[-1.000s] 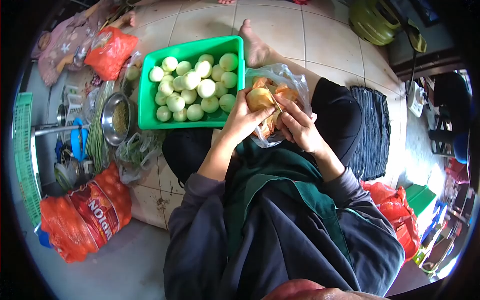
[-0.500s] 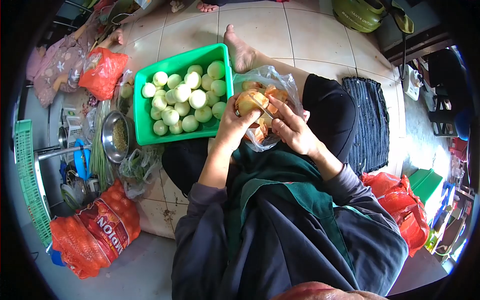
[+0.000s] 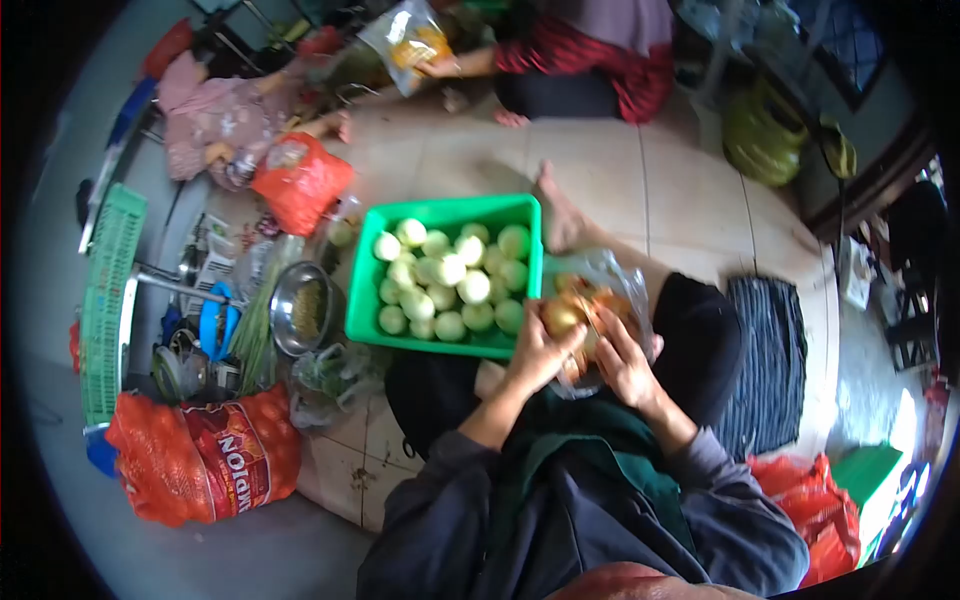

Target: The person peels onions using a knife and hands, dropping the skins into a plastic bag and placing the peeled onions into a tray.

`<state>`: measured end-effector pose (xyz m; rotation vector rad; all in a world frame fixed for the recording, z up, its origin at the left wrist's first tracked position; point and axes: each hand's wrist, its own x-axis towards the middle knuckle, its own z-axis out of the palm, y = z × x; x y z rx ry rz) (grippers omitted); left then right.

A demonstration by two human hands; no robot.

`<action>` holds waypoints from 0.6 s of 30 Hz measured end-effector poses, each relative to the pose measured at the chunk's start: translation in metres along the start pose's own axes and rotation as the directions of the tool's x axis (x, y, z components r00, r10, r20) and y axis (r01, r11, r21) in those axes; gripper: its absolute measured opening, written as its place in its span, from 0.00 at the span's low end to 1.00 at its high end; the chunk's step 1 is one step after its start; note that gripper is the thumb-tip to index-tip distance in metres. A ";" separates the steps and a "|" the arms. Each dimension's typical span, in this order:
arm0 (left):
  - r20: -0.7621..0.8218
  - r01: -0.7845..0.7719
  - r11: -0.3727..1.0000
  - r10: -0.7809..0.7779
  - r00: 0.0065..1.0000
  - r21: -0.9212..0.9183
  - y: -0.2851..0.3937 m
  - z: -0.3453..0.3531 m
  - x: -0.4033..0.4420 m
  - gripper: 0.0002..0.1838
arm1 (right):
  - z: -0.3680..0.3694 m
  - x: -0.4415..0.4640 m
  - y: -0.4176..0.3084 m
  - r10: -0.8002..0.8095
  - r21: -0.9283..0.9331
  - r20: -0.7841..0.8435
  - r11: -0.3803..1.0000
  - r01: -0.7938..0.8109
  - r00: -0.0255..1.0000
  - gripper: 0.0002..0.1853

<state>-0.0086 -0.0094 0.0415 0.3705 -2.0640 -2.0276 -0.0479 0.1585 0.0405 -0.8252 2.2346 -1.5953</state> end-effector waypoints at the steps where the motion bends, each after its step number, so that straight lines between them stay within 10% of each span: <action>1: -0.003 -0.010 1.000 0.010 1.000 0.010 -0.008 0.000 0.001 0.29 | -0.001 0.000 -0.009 0.150 0.178 0.058 0.971 -0.158 0.987 0.27; 5: -0.057 -0.068 0.986 0.078 0.995 0.155 -0.013 0.000 -0.001 0.30 | -0.001 0.002 -0.026 0.360 0.400 0.131 0.834 -0.381 0.924 0.26; 18: -0.088 -0.039 0.992 0.049 0.995 0.119 -0.010 0.005 -0.003 0.30 | -0.009 0.004 -0.034 0.259 0.531 0.219 0.777 -0.337 0.941 0.27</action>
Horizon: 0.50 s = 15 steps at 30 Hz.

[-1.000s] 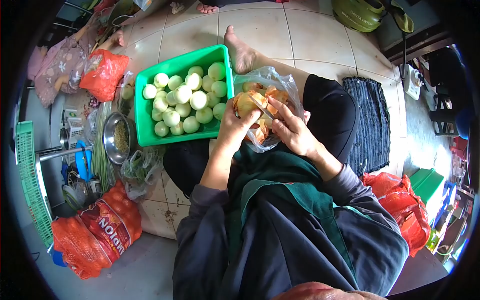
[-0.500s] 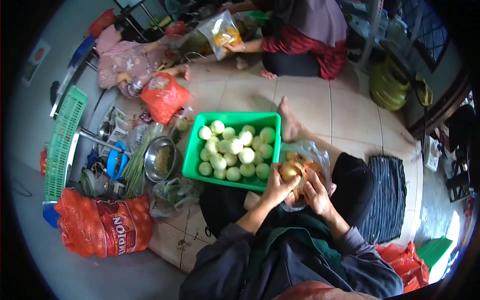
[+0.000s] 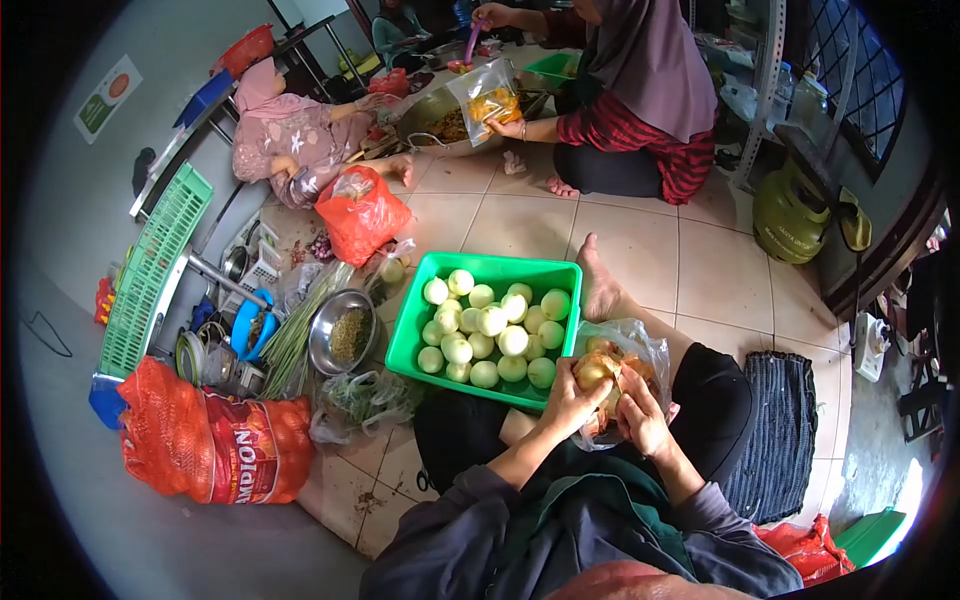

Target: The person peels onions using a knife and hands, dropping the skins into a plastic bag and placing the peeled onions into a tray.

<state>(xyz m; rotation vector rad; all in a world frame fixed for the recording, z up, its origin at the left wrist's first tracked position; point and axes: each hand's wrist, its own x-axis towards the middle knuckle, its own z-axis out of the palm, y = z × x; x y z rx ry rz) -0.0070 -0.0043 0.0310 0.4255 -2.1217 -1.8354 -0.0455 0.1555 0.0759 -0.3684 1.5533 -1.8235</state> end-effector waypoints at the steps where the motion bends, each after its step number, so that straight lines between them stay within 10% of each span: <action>1: -0.004 -0.020 1.000 0.020 1.000 0.024 0.002 0.000 -0.001 0.30 | -0.001 0.001 0.003 0.000 -0.003 -0.009 1.000 0.000 1.000 0.27; 15: 0.009 -0.005 0.996 0.004 1.000 0.084 0.009 -0.003 -0.009 0.33 | 0.004 0.005 0.012 0.093 0.094 -0.059 0.992 -0.087 0.994 0.24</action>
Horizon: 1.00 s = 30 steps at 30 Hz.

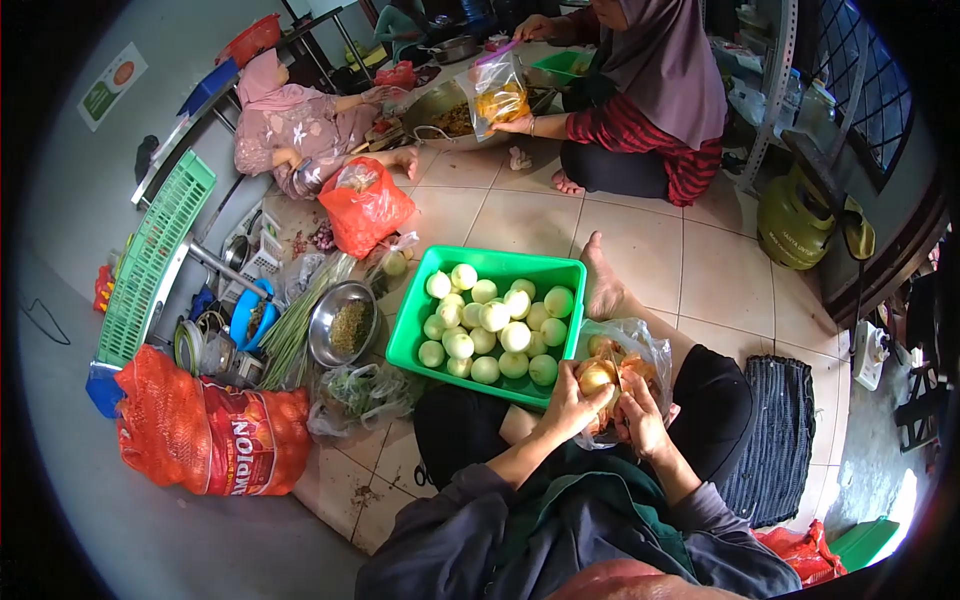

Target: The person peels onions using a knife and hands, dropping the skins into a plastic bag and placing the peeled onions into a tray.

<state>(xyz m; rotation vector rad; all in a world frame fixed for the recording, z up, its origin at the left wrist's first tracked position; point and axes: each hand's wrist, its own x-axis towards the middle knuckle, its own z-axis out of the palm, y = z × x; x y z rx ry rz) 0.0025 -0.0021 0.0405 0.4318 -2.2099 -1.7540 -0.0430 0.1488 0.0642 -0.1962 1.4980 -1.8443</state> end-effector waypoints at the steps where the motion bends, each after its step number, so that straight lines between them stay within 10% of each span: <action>1: -0.004 -0.005 1.000 0.005 1.000 0.016 -0.002 0.000 0.000 0.33 | 0.001 0.001 0.001 0.003 -0.007 -0.014 1.000 -0.003 1.000 0.23; 13: -0.014 -0.167 0.966 0.173 0.985 0.196 -0.005 0.009 -0.009 0.33 | -0.001 0.017 0.007 0.144 0.214 -0.116 0.970 -0.117 0.983 0.09; 30: 0.206 0.135 0.965 -0.089 0.975 -0.225 0.009 0.000 -0.004 0.30 | -0.009 0.015 0.017 0.174 0.165 -0.052 0.973 -0.163 0.983 0.14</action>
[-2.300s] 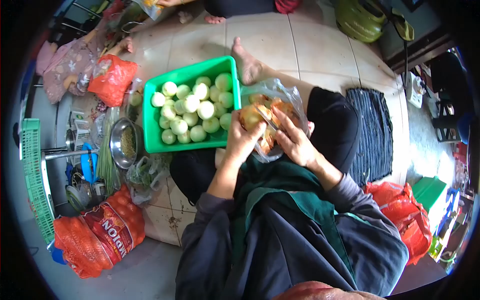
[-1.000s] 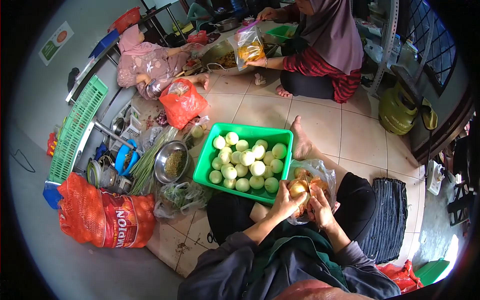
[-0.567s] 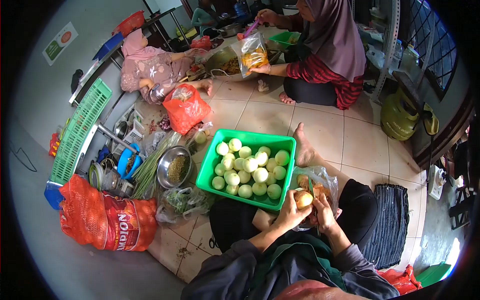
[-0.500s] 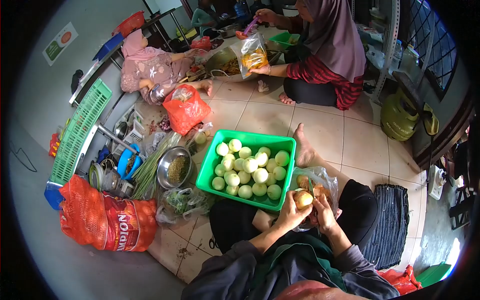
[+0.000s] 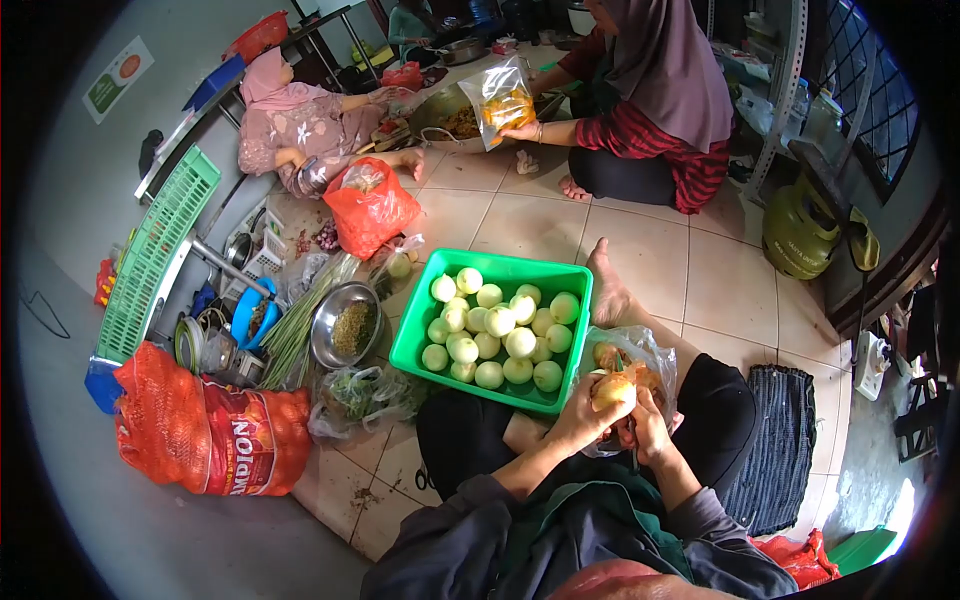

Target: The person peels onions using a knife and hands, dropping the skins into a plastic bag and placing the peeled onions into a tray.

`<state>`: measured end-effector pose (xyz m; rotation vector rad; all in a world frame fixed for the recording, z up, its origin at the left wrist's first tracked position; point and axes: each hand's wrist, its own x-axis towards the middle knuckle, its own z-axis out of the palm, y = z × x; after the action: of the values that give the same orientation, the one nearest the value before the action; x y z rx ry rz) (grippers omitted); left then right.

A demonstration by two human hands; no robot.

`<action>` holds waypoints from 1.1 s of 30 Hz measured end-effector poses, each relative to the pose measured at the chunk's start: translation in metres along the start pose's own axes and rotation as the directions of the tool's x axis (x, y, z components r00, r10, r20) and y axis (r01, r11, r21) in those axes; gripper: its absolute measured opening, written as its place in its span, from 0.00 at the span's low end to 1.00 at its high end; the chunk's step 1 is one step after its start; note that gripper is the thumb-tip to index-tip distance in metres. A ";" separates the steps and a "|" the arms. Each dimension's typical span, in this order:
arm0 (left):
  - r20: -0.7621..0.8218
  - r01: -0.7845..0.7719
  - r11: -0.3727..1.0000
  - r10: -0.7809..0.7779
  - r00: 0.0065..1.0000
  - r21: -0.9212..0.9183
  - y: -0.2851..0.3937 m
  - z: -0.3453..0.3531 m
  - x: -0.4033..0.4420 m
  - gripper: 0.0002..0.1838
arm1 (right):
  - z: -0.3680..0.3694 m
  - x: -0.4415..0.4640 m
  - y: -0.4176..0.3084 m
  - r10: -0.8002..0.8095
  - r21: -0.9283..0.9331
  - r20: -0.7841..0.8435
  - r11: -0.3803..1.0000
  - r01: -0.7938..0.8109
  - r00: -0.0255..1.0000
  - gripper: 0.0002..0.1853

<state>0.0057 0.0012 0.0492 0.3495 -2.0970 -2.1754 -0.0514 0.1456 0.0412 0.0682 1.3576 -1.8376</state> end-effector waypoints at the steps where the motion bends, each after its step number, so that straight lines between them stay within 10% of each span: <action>1: 0.028 0.098 0.992 -0.096 0.995 -0.085 0.007 -0.001 -0.001 0.31 | -0.002 0.001 0.000 -0.013 -0.019 -0.004 1.000 0.013 1.000 0.13; 14: 0.330 0.363 0.755 -0.205 0.922 -0.546 0.017 -0.019 -0.005 0.25 | -0.022 0.012 0.007 0.017 -0.166 -0.075 0.986 -0.029 0.997 0.14; 33: 0.235 0.405 0.669 -0.334 0.913 -0.624 -0.006 -0.018 0.007 0.23 | -0.023 -0.020 -0.035 -0.189 -0.269 -0.048 0.948 0.170 0.981 0.18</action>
<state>0.0036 -0.0177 0.0422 0.6364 -1.1867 -3.0437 -0.0707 0.1784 0.0682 -0.1334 1.6973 -1.7978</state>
